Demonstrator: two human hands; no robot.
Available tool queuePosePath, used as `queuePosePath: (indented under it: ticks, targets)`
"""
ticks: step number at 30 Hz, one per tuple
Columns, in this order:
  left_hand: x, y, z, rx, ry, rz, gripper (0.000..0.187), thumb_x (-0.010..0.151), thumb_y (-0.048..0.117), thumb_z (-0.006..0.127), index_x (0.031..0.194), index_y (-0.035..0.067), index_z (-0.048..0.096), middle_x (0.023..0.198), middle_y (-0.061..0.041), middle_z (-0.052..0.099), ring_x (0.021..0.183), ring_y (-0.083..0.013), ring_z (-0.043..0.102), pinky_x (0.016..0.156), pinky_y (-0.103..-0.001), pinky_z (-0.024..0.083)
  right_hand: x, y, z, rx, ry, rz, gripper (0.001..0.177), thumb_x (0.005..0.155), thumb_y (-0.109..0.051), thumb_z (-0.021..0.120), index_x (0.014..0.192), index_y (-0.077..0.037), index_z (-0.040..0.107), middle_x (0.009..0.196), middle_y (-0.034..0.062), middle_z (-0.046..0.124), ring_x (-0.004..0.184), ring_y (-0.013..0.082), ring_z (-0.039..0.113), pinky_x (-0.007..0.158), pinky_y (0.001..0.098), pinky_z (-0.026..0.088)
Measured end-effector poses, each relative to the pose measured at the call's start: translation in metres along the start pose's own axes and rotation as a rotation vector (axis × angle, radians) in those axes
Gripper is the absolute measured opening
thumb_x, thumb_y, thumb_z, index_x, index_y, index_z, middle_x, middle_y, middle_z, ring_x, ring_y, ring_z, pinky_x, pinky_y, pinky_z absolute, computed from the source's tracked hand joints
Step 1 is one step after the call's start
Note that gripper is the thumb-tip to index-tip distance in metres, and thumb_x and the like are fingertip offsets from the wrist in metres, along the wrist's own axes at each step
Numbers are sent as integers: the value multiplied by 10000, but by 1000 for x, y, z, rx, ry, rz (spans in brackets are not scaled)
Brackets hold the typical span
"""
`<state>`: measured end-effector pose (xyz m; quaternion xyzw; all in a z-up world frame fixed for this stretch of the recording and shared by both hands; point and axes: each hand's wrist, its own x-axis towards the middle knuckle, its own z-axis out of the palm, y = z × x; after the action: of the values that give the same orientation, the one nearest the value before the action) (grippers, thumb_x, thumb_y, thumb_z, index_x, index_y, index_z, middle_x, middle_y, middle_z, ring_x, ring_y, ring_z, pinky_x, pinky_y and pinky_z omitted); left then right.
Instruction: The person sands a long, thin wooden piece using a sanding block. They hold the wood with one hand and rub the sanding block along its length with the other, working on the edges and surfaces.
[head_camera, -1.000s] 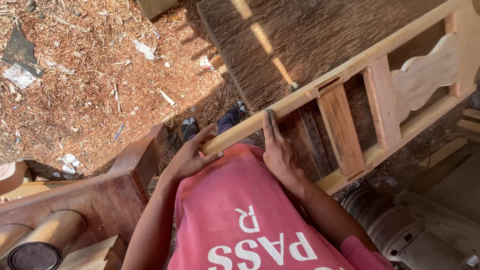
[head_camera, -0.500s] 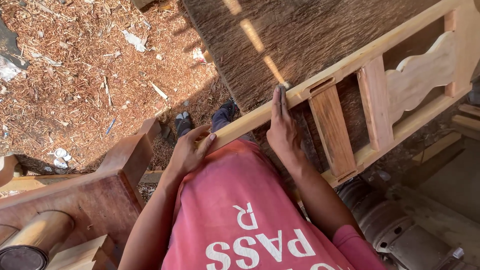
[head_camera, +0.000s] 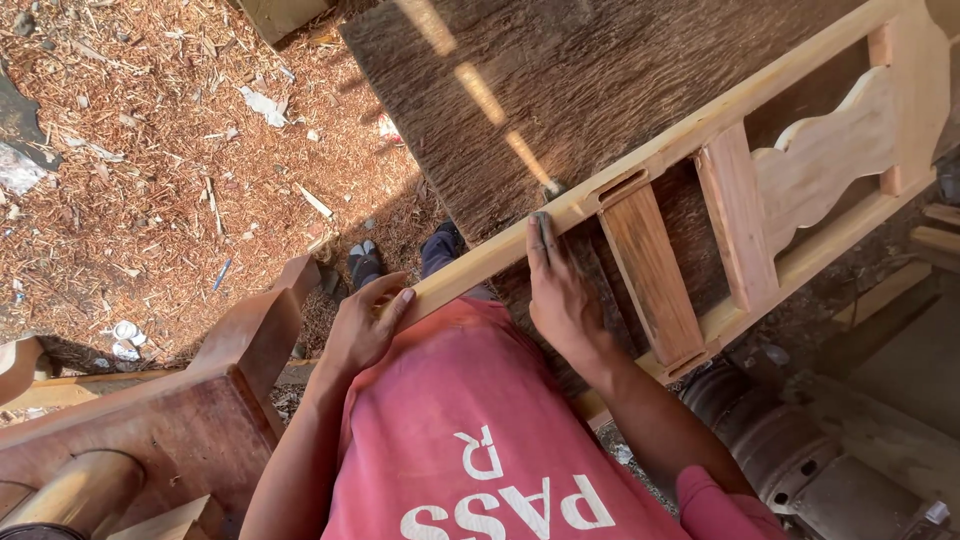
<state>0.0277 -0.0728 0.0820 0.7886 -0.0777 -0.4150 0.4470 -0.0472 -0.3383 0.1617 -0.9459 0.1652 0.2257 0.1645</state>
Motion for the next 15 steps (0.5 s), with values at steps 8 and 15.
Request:
queuePosePath:
  ticks: [8, 15]
  targets:
    - [0, 8, -4, -21, -27, -68, 521, 996, 429, 594, 1379, 79, 640, 1176, -189, 748, 1125, -443, 686, 986, -561, 532, 30, 28, -43, -125, -107, 48, 950, 765, 257, 535, 1606, -11, 184, 1593, 285, 318, 747, 304, 740, 358, 288, 452]
    - [2, 2, -5, -14, -48, -95, 523, 1007, 412, 581, 1396, 65, 615, 1193, -203, 734, 1143, -442, 674, 999, -565, 531, 54, 60, -47, 13, -124, -99, 924, 681, 276, 586, 1541, 69, 317, 1555, 302, 378, 923, 473, 709, 512, 384, 575]
